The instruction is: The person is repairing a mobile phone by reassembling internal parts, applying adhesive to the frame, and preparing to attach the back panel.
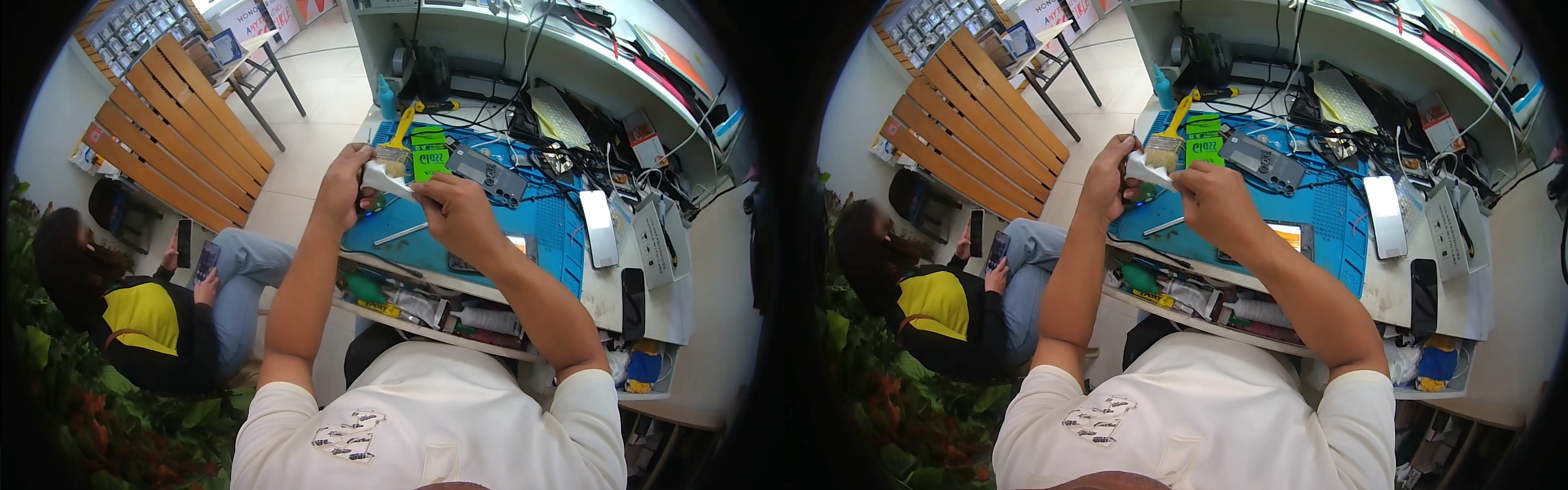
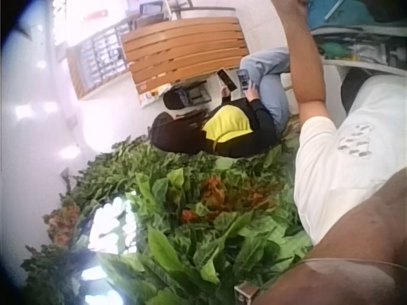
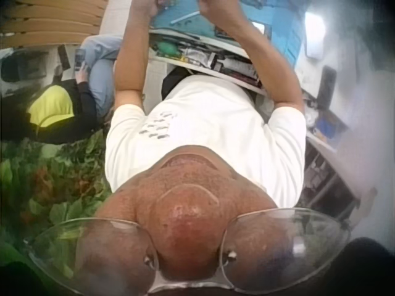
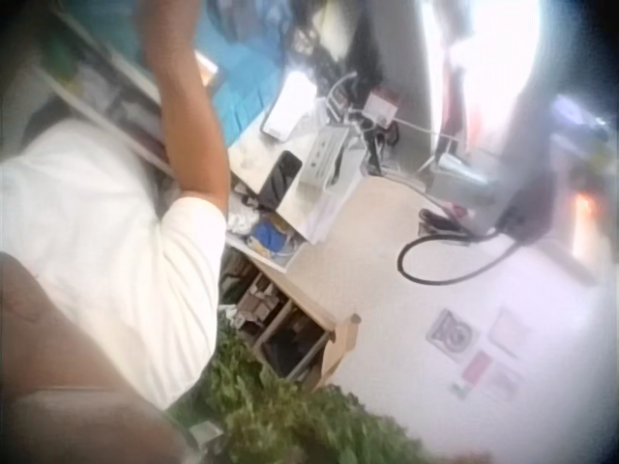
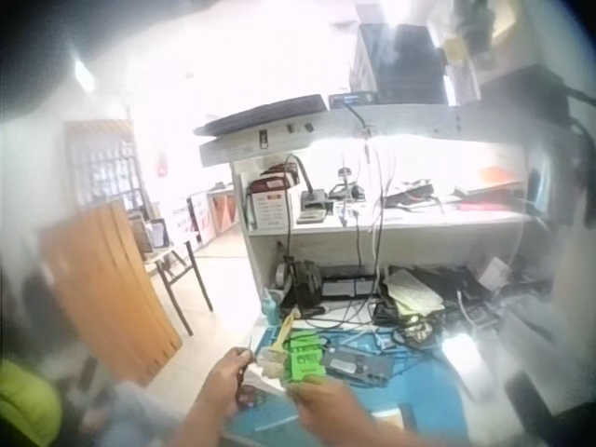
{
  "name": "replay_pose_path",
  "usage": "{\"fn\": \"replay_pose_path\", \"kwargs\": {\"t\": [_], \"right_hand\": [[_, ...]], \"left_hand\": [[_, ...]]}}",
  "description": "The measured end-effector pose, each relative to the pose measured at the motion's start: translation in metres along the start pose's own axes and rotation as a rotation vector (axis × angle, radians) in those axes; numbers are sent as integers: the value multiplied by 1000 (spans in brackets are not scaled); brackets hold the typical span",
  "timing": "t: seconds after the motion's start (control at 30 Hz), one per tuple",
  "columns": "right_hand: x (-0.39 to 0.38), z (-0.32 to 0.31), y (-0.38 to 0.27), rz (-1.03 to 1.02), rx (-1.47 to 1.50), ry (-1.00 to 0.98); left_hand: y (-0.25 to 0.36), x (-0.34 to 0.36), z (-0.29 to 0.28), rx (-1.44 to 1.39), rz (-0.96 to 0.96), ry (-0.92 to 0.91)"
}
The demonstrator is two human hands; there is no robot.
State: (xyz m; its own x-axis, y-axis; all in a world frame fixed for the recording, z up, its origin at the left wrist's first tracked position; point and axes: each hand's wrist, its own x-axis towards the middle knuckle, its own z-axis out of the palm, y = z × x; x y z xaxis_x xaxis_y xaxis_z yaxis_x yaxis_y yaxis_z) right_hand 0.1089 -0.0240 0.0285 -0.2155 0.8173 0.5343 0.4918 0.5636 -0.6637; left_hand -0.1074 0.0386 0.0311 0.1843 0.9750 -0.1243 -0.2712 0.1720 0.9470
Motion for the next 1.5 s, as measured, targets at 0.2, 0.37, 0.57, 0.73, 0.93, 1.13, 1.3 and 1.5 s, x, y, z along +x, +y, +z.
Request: {"fn": "replay_pose_path", "kwargs": {"t": [0.2,0.37,0.57,0.73,0.93,1.13,1.3,1.5], "right_hand": [[7,-4,30,112,-127,-39],[22,-8,40,104,-156,-122],[22,-66,-12,27,-279,-502],[-8,-86,-1,50,-34,-184],[-48,-98,-6,67,-10,-66],[-109,-121,11,258,-189,-178],[-124,-140,46,120,-460,-192],[-128,-143,51,275,-389,-382]], "left_hand": [[14,-3,-9,279,188,134],[26,-2,-22,459,236,-82],[35,-31,10,810,361,-342],[23,-20,36,67,350,-426],[-15,-22,78,85,515,-319],[-10,-7,67,144,532,-117],[-53,2,73,787,574,-200],[-58,11,87,572,467,-243]]}}
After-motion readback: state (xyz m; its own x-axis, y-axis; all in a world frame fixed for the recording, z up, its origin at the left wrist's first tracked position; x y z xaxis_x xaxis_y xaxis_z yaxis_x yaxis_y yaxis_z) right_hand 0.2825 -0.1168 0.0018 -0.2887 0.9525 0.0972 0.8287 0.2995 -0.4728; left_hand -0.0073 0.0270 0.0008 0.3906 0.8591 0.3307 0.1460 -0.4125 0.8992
